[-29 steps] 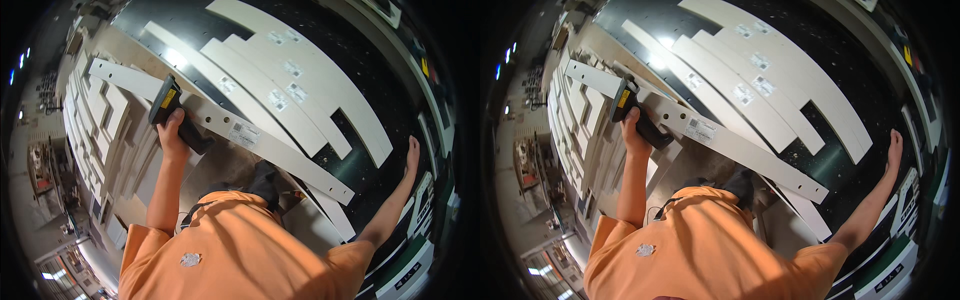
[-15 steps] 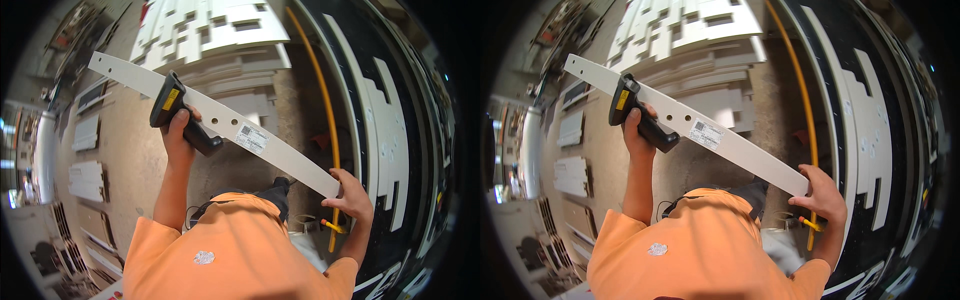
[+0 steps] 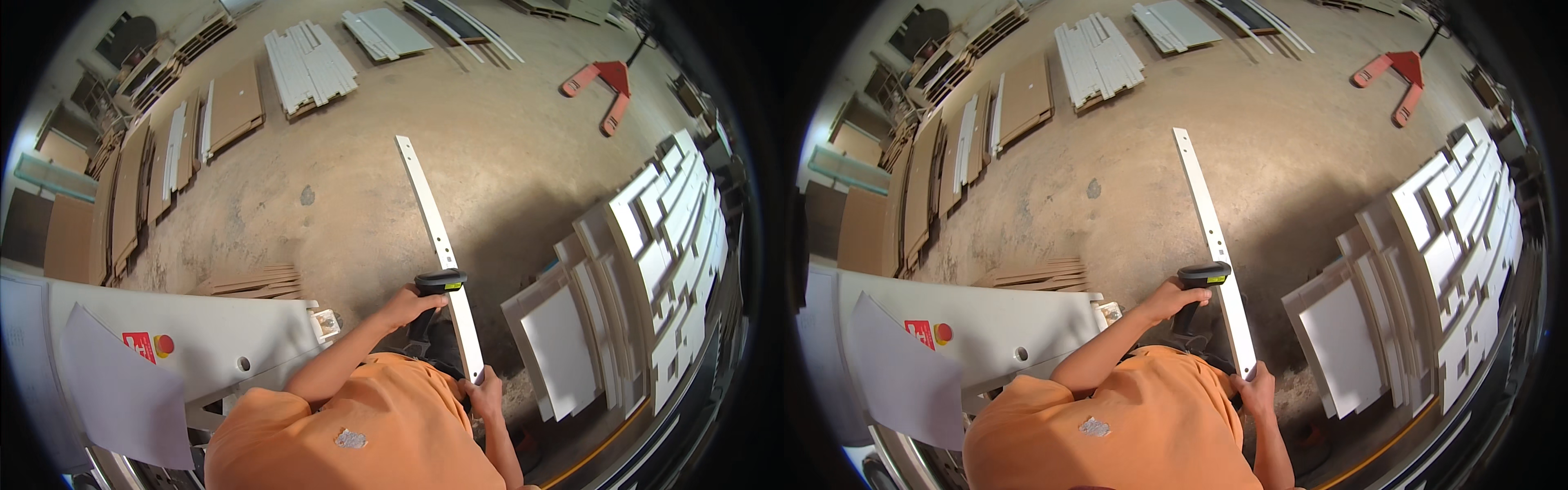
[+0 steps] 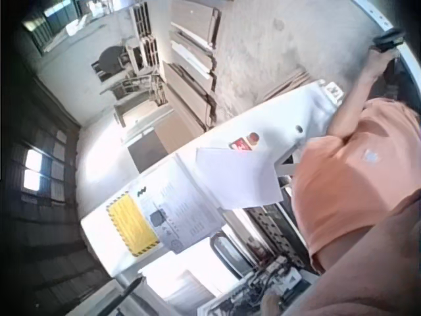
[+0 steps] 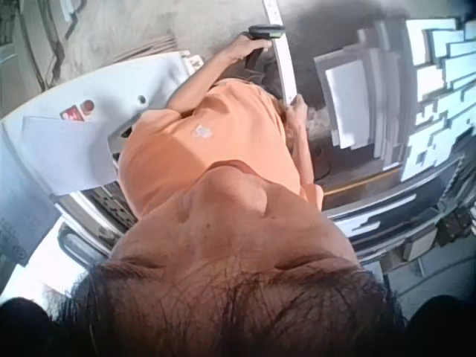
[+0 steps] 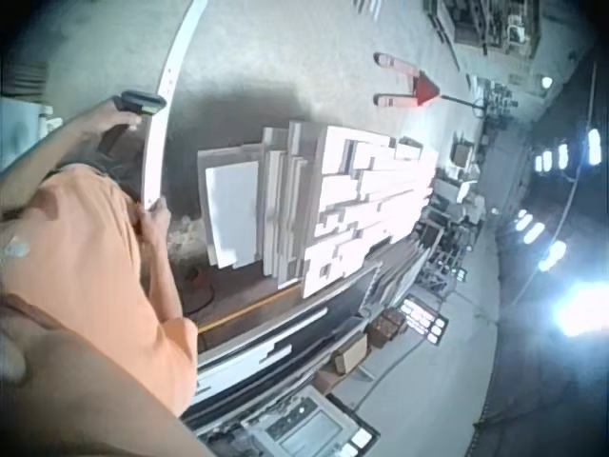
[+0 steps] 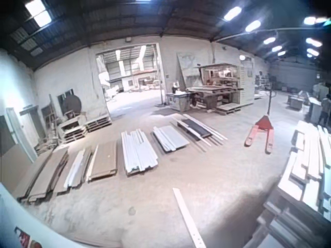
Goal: The person repeatedly picks up white wooden panels from a stack, scans their barcodes with a handheld scanner, and places them on a black worktable. The person continues this cycle, moving between the stack and the table, and occasionally repositioning scanned panels.
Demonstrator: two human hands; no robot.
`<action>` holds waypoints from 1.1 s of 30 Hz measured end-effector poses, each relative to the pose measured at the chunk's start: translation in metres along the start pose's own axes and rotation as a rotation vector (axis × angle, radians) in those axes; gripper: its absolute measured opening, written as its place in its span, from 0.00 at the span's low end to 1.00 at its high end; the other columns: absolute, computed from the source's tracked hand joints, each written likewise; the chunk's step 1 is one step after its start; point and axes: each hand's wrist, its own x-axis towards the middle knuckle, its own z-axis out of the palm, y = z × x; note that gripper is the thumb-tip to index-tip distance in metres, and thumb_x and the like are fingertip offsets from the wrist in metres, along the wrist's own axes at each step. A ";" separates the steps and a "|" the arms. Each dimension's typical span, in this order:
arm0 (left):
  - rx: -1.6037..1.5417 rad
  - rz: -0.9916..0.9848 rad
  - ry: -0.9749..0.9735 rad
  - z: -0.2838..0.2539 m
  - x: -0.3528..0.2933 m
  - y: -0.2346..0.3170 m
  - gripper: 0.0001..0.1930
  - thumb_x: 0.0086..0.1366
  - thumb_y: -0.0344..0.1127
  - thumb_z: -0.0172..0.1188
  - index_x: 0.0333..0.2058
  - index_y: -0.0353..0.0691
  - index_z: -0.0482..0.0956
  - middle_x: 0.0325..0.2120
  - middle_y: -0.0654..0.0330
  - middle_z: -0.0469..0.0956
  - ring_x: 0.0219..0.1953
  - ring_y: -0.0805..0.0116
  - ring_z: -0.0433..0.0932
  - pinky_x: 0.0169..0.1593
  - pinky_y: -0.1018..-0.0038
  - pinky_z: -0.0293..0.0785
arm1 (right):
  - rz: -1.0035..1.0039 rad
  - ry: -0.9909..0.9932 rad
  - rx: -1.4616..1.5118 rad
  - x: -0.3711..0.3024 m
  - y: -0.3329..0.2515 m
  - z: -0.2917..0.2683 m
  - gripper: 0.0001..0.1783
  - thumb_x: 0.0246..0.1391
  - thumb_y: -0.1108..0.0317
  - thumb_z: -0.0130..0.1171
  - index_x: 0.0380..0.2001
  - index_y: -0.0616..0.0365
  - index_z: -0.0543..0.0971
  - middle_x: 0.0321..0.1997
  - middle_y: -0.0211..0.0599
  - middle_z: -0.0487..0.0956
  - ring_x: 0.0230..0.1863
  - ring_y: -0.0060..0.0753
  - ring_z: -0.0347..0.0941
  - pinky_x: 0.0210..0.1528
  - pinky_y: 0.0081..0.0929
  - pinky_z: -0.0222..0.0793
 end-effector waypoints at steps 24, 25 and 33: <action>-0.310 -0.959 1.256 -0.431 -0.030 -0.173 0.22 0.50 0.41 0.74 0.39 0.29 0.84 0.30 0.53 0.82 0.30 0.59 0.79 0.32 0.60 0.73 | -0.336 -0.245 -0.517 0.626 -0.514 0.196 0.34 0.40 0.54 0.72 0.46 0.68 0.76 0.40 0.60 0.84 0.42 0.60 0.82 0.46 0.47 0.79; -0.265 -1.028 1.211 -0.457 -0.013 -0.170 0.23 0.50 0.42 0.74 0.40 0.29 0.84 0.32 0.52 0.83 0.33 0.59 0.81 0.35 0.61 0.74 | -0.323 -0.270 -0.514 0.637 -0.534 0.212 0.34 0.40 0.54 0.72 0.46 0.68 0.76 0.40 0.60 0.84 0.42 0.60 0.82 0.46 0.47 0.79; -0.118 -0.674 1.257 -0.707 0.100 -0.023 0.20 0.52 0.43 0.70 0.31 0.27 0.83 0.24 0.52 0.81 0.30 0.58 0.82 0.37 0.62 0.75 | -0.246 -0.299 -0.553 0.730 -0.671 0.280 0.33 0.39 0.54 0.70 0.46 0.67 0.77 0.42 0.58 0.84 0.47 0.56 0.82 0.50 0.46 0.78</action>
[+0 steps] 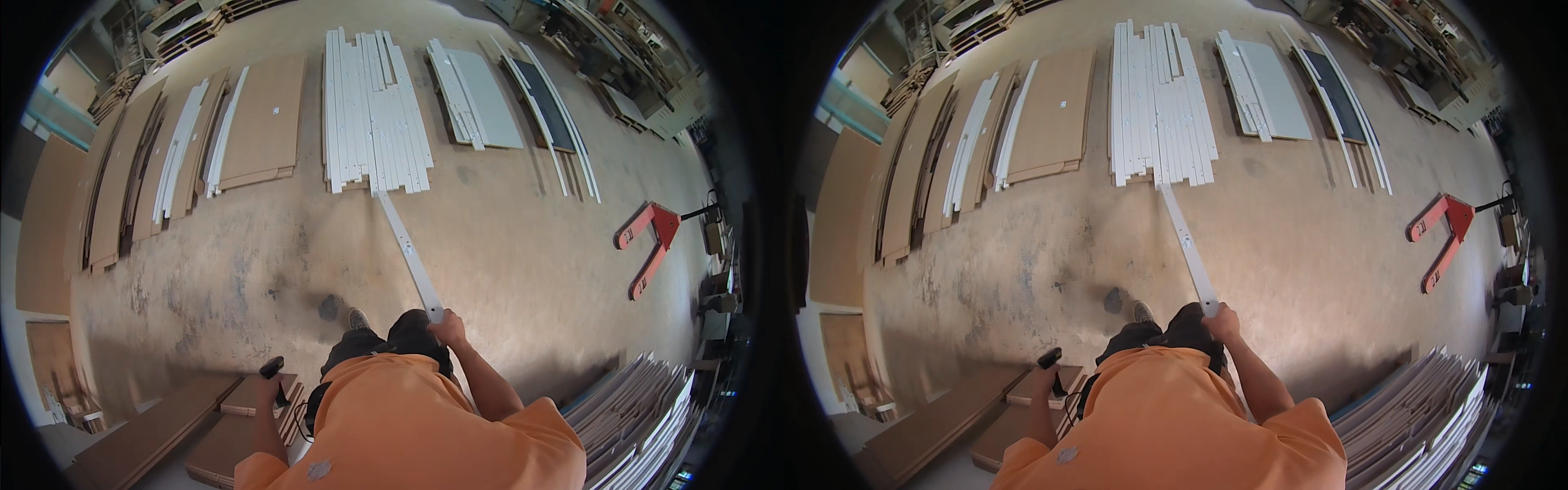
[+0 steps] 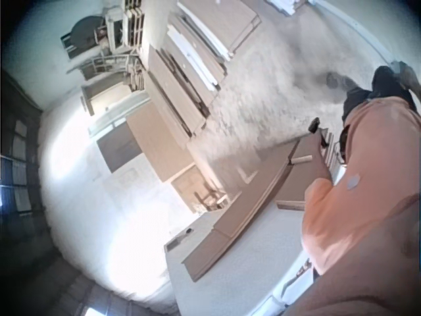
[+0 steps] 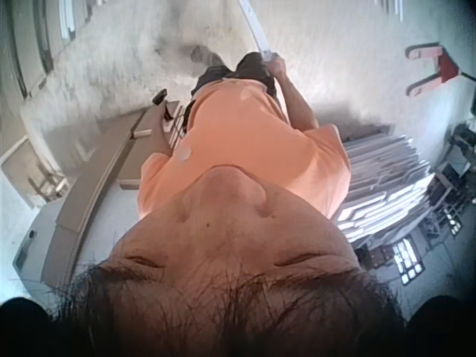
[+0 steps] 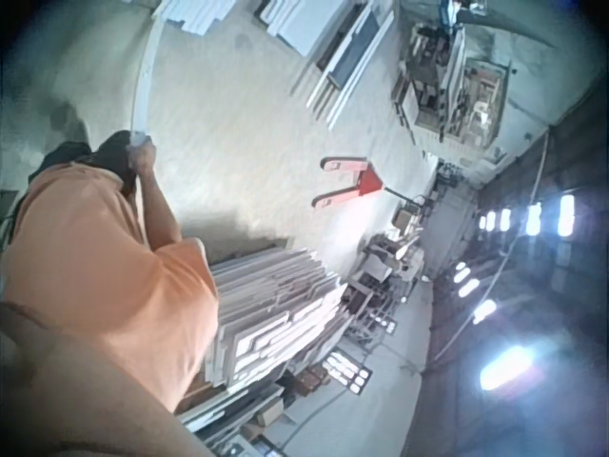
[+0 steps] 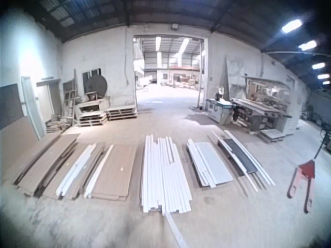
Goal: The person repeatedly picks up white wooden panels from a stack, scans their barcodes with a handheld scanner, and places them on a black worktable. The person continues this cycle, moving between the stack and the table, and occasionally repositioning scanned panels.
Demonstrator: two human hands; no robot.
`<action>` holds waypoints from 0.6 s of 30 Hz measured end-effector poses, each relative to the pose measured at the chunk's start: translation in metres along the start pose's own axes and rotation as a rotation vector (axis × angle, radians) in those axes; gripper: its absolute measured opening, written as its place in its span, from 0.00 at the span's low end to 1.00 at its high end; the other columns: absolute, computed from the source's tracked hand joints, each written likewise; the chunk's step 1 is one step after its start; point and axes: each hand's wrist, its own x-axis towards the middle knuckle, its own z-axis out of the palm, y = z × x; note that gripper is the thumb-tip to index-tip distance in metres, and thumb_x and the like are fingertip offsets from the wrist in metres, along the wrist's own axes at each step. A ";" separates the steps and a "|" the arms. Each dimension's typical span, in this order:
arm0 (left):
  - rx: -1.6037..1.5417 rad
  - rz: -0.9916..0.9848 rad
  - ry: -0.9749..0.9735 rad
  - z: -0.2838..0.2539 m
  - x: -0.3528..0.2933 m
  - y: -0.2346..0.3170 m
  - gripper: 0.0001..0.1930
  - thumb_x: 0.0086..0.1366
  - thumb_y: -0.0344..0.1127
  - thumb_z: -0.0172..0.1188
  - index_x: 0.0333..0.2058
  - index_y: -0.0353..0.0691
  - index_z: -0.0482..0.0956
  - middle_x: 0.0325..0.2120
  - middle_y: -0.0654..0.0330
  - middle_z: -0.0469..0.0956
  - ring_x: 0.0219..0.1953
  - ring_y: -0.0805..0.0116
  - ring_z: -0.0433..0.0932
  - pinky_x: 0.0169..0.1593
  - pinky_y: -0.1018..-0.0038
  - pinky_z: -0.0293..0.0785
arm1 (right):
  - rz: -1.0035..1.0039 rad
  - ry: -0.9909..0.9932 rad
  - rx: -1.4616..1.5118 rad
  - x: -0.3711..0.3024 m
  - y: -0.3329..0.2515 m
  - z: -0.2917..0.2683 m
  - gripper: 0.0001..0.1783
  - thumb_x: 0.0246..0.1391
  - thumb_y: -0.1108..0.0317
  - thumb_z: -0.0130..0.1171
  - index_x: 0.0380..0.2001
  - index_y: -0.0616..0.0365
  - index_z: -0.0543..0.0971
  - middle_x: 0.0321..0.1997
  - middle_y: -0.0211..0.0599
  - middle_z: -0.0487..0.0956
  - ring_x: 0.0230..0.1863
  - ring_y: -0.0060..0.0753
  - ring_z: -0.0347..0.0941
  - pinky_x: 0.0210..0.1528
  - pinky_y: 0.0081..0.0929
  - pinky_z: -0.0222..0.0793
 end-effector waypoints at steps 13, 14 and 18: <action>0.430 -0.340 0.055 0.029 -0.025 0.233 0.24 0.49 0.48 0.71 0.36 0.30 0.84 0.30 0.48 0.84 0.38 0.55 0.85 0.42 0.60 0.77 | -0.022 0.056 0.037 0.393 -0.161 -0.004 0.34 0.44 0.58 0.67 0.53 0.60 0.69 0.45 0.55 0.82 0.47 0.61 0.80 0.50 0.54 0.76; 0.564 -0.439 0.008 0.038 -0.048 0.245 0.24 0.50 0.47 0.70 0.37 0.31 0.85 0.31 0.47 0.85 0.38 0.56 0.86 0.41 0.61 0.77 | -0.036 0.060 0.057 0.425 -0.176 -0.001 0.34 0.45 0.58 0.68 0.54 0.60 0.68 0.46 0.55 0.81 0.48 0.61 0.80 0.50 0.54 0.76; 0.195 -0.312 0.005 0.079 -0.100 0.310 0.24 0.50 0.46 0.70 0.39 0.31 0.85 0.31 0.47 0.85 0.37 0.60 0.85 0.41 0.62 0.77 | -0.105 0.102 0.087 0.578 -0.253 0.002 0.37 0.48 0.60 0.68 0.58 0.63 0.65 0.50 0.57 0.78 0.50 0.62 0.78 0.51 0.53 0.76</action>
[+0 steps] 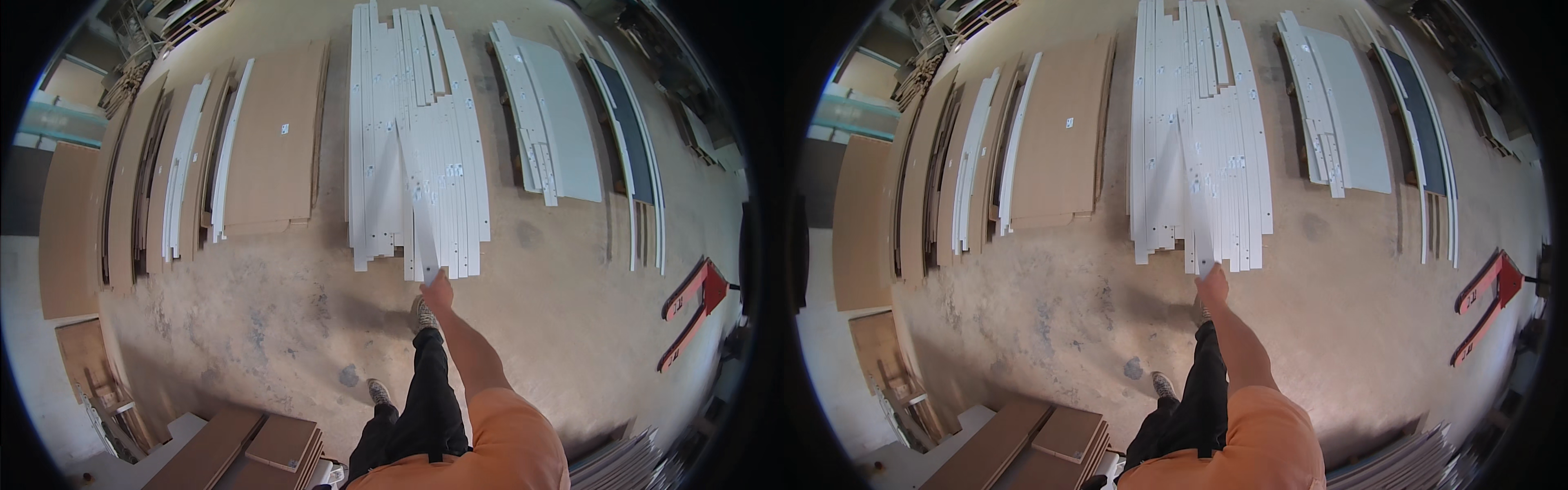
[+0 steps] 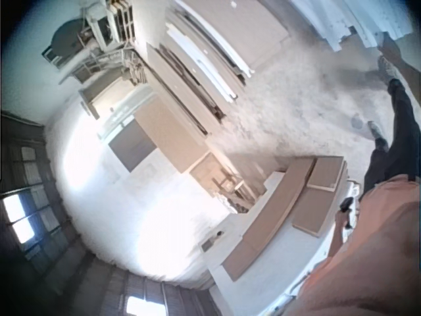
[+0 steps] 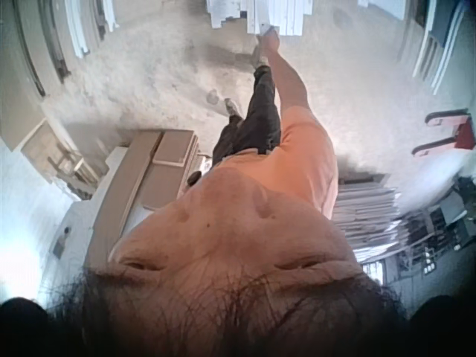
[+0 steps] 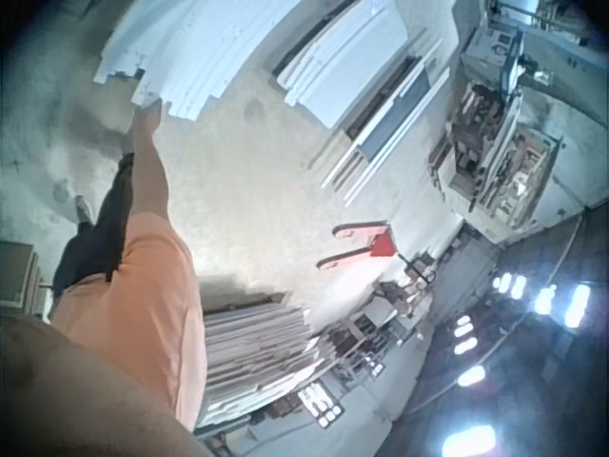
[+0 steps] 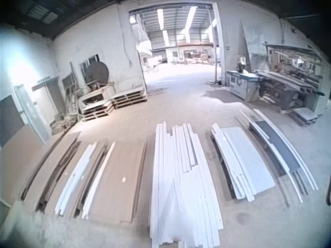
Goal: The person repeatedly picks up white wooden panels from a stack, scans their barcodes with a handheld scanner, and places them on a black worktable. The person continues this cycle, moving between the stack and the table, and occasionally repositioning scanned panels.
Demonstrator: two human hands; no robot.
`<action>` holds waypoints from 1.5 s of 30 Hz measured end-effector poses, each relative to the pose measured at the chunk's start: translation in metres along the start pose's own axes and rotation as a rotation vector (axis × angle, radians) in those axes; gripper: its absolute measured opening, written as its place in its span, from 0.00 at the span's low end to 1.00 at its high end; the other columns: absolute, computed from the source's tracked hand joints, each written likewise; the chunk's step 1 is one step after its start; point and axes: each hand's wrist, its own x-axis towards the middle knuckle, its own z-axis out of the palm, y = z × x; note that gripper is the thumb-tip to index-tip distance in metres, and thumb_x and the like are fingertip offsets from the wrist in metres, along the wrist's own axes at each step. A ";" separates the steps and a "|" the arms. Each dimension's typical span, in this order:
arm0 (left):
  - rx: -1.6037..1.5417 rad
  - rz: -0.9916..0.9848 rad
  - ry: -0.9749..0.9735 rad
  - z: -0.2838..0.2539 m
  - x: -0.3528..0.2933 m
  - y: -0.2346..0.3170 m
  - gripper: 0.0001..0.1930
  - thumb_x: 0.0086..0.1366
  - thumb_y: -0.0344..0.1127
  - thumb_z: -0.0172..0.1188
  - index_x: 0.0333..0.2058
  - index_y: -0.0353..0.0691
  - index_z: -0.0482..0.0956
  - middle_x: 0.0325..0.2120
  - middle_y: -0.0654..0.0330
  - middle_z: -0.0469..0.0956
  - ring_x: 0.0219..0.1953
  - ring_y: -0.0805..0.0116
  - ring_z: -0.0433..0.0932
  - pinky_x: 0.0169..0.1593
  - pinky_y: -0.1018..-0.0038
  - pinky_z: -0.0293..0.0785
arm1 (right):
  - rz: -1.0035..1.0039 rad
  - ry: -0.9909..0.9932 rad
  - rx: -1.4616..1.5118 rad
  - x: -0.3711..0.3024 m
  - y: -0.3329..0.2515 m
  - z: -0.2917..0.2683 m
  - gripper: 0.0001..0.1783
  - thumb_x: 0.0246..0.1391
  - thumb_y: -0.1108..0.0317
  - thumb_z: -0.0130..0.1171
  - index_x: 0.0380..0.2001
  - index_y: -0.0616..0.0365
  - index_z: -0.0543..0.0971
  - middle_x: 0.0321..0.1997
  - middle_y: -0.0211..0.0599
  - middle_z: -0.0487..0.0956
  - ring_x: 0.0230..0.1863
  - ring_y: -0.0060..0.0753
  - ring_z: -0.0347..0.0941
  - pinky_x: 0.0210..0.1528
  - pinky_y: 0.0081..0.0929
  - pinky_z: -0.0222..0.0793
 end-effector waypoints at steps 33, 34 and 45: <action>0.679 0.381 -0.223 -0.041 0.287 -0.016 0.28 0.50 0.54 0.71 0.34 0.29 0.83 0.32 0.46 0.83 0.36 0.51 0.83 0.39 0.56 0.79 | 0.482 0.145 0.210 -0.489 0.252 -0.028 0.19 0.48 0.57 0.66 0.37 0.63 0.83 0.41 0.56 0.84 0.48 0.57 0.80 0.52 0.43 0.75; 0.658 0.419 -0.242 -0.034 0.285 0.003 0.28 0.50 0.54 0.71 0.34 0.28 0.83 0.33 0.46 0.83 0.36 0.52 0.83 0.39 0.56 0.78 | 0.484 0.182 0.209 -0.520 0.253 -0.018 0.20 0.48 0.57 0.67 0.38 0.63 0.84 0.41 0.56 0.84 0.48 0.56 0.81 0.53 0.42 0.75; 0.835 1.221 -0.410 0.163 0.106 0.137 0.22 0.48 0.38 0.69 0.40 0.28 0.84 0.34 0.48 0.84 0.39 0.54 0.83 0.45 0.61 0.77 | 0.969 0.292 0.666 -0.822 0.306 0.166 0.22 0.47 0.54 0.64 0.38 0.61 0.86 0.44 0.56 0.84 0.50 0.54 0.81 0.54 0.45 0.76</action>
